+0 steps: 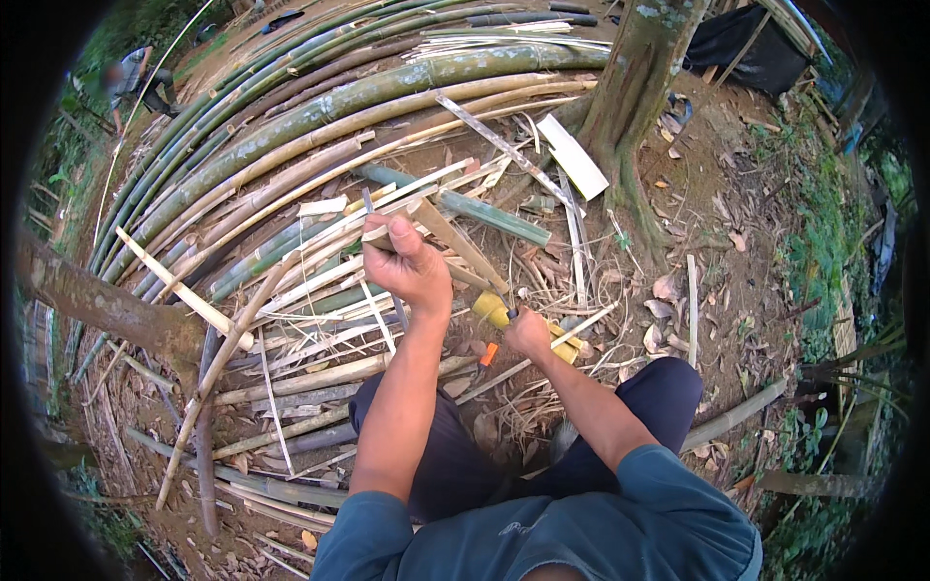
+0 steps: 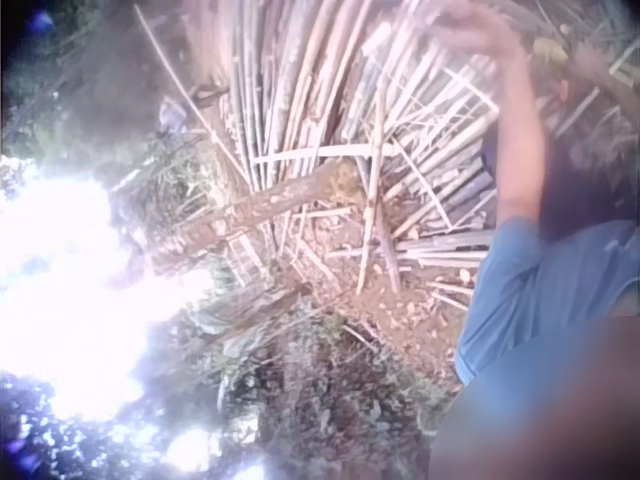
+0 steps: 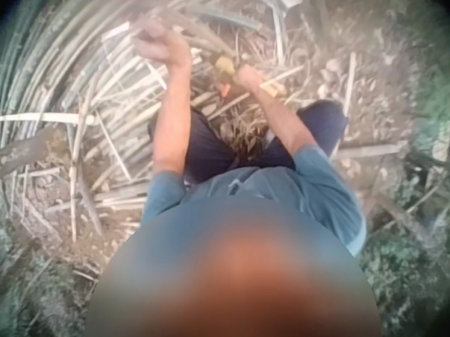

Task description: The person sits on the ground and uses a machete to split bamboo poles into thin strips. They repeatedly strike the bamboo with the machete, separating it into smaller pieces and placing them aside.

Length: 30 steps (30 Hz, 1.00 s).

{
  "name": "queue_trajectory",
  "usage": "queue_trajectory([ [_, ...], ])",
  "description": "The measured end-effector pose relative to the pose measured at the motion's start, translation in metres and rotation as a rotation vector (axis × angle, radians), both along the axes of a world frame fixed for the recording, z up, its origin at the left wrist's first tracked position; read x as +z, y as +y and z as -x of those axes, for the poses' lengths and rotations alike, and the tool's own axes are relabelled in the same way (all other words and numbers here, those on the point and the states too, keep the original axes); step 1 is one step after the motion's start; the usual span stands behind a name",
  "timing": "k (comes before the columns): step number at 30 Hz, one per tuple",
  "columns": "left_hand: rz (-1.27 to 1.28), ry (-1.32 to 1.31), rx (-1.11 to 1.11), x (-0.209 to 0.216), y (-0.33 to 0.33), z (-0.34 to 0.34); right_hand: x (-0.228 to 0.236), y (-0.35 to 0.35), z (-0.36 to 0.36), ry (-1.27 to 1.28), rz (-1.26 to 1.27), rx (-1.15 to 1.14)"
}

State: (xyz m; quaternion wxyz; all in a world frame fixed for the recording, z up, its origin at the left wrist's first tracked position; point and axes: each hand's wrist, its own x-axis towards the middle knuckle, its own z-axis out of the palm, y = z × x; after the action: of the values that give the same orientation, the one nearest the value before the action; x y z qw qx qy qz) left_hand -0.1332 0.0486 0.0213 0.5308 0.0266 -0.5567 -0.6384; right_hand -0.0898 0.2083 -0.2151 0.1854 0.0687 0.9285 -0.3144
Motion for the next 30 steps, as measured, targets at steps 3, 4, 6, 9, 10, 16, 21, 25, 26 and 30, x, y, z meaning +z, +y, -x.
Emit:
queue_trajectory([
  [3, 0.038, 0.010, 0.019, -0.001, 0.001, 0.001, 0.001, 0.002, 0.003, -0.023, 0.046, 0.013],
  [4, 0.054, 0.004, 0.013, -0.001, 0.001, 0.002, 0.001, 0.002, 0.003, -0.038, 0.061, 0.025],
  [6, 0.088, -0.011, 0.009, -0.003, 0.002, 0.003, -0.002, -0.002, -0.002, 0.015, 0.095, 0.031],
  [9, 0.076, -0.023, 0.155, -0.003, 0.012, 0.018, -0.047, 0.042, 0.014, -0.497, 0.915, -0.134],
  [10, 0.021, -0.065, 0.199, -0.009, -0.004, 0.016, -0.047, 0.038, 0.015, -0.795, 1.343, -0.199],
  [16, -0.033, -0.064, 0.255, -0.008, -0.053, 0.025, -0.060, 0.019, -0.017, -0.398, 0.685, -0.381],
  [21, -0.109, 0.059, -0.112, -0.007, -0.061, 0.031, -0.041, 0.011, -0.010, -0.151, 0.138, -0.154],
  [25, -0.149, 0.069, -0.399, -0.001, -0.066, 0.020, -0.021, 0.012, -0.012, -0.071, 0.096, -0.218],
  [26, -0.138, 0.070, -0.450, 0.002, -0.068, 0.013, -0.013, 0.014, -0.011, -0.073, 0.098, -0.235],
  [30, -0.146, 0.055, -0.591, 0.033, -0.080, -0.016, 0.032, 0.018, -0.019, 0.128, 0.214, -0.280],
])
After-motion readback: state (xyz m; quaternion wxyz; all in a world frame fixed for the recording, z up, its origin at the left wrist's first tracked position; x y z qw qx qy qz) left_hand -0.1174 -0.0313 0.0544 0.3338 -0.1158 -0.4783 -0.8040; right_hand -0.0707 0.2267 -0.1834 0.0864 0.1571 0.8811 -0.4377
